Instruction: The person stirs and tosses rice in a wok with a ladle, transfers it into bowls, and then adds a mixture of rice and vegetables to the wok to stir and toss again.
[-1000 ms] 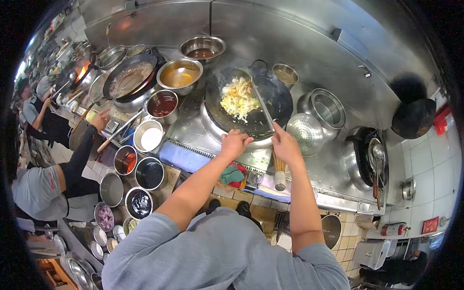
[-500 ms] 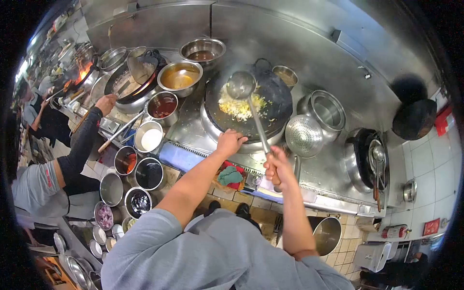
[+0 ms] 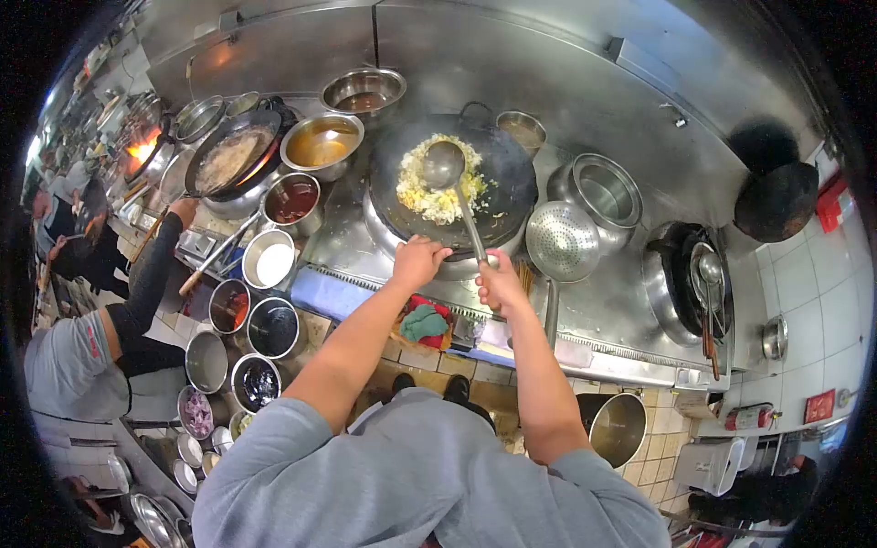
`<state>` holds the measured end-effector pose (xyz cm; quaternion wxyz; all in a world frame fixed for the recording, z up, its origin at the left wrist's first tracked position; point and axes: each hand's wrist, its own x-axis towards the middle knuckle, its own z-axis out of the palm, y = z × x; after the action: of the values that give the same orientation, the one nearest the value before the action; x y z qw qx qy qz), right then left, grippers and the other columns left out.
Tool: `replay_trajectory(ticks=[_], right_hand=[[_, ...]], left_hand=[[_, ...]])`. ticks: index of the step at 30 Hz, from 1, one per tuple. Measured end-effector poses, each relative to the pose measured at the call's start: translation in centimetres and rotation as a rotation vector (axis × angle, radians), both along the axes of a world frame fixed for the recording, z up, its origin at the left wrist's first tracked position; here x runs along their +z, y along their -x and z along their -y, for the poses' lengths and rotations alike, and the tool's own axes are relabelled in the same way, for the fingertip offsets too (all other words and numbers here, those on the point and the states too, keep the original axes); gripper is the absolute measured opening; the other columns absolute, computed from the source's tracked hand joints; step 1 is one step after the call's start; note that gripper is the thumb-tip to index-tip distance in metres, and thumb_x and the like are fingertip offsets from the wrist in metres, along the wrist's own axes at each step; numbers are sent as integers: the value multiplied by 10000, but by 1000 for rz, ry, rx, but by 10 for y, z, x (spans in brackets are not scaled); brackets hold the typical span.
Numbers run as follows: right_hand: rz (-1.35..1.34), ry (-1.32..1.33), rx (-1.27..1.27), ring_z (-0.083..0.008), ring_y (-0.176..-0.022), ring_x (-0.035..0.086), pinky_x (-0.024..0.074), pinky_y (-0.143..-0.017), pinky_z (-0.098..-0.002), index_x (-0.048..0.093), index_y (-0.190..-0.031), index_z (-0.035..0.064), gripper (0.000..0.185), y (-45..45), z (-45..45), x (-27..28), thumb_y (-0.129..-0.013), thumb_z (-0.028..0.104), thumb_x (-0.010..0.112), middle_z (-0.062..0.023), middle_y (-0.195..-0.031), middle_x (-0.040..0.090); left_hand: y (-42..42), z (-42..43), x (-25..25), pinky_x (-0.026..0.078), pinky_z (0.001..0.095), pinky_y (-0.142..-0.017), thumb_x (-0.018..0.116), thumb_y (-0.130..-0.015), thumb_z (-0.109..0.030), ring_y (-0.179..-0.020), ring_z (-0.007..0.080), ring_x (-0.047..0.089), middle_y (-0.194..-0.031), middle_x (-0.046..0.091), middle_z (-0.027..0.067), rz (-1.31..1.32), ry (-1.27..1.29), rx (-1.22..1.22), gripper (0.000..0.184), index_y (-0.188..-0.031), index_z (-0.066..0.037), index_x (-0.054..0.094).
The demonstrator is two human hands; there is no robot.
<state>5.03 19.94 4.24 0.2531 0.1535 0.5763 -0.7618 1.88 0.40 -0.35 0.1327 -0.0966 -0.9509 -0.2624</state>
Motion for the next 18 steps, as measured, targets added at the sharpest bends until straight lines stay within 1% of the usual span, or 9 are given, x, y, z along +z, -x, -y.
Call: replay_trajectory(ticks=[1,3,5,9,11,13,14,16,18], right_hand=[[-247,-510,64,-119,-464,436,340,-368,-271,371,-1216,183,292,4,8,14,-943,176,475,-50,-703,487],[-358,-702,121,-115,-456,432,340,-368,-260,368,-1215,183,286,-14,-2,42,-948,182,471,-50,-700,488],[-163,-244,-72,-118,-438,430,345,-362,-255,366,-1218,182,302,-44,-22,59,-939,172,483,-55,-698,494],[146,390,-110,-116,-445,435,357,-352,-251,366,-1208,177,312,2,-43,-21,-925,153,494,-66,-706,511],[11,57,-86,-112,-457,441,363,-364,-260,372,-1190,171,283,28,-8,4,-930,163,481,-68,-710,510],[-570,-997,166,-113,-465,433,365,-385,-268,361,-1190,181,292,33,13,20,-930,182,492,-71,-712,505],[-565,-997,151,-113,-465,433,365,-385,-268,361,-1190,181,292,24,16,30,-930,182,492,-71,-712,505],[-176,-243,57,-125,-472,432,365,-402,-279,353,-1195,179,300,8,19,53,-933,199,498,-69,-712,503],[-51,17,28,-132,-473,437,363,-400,-282,354,-1190,170,293,24,13,17,-933,194,493,-67,-713,502]], left_hand=[[2,0,1,424,462,-728,560,-856,-429,-934,248,571,-826,634,32,-5,26,0,314,-851,-149,702],[5,2,-3,427,466,-730,562,-854,-430,-952,248,564,-833,632,30,5,22,-8,313,-856,-149,702],[2,0,-6,429,473,-730,568,-850,-426,-942,256,563,-836,630,34,-2,-57,19,311,-828,-143,695],[-1,-3,0,424,466,-726,578,-842,-425,-909,253,564,-827,624,32,-14,-22,42,304,-833,-150,706],[1,-3,0,418,462,-723,583,-839,-420,-905,250,565,-824,623,33,-28,-18,41,297,-835,-150,708],[-2,-4,1,411,461,-722,590,-837,-409,-898,243,567,-814,624,31,-5,4,56,286,-819,-148,705],[-4,-6,2,411,461,-722,590,-837,-409,-898,243,567,-814,624,31,-7,8,42,286,-819,-148,705],[-3,-5,3,389,456,-771,568,-851,-415,-968,233,556,-852,632,37,59,-10,72,295,-837,-157,710],[1,-4,2,395,459,-749,581,-846,-405,-931,236,564,-822,628,34,18,-5,63,285,-839,-150,708]])
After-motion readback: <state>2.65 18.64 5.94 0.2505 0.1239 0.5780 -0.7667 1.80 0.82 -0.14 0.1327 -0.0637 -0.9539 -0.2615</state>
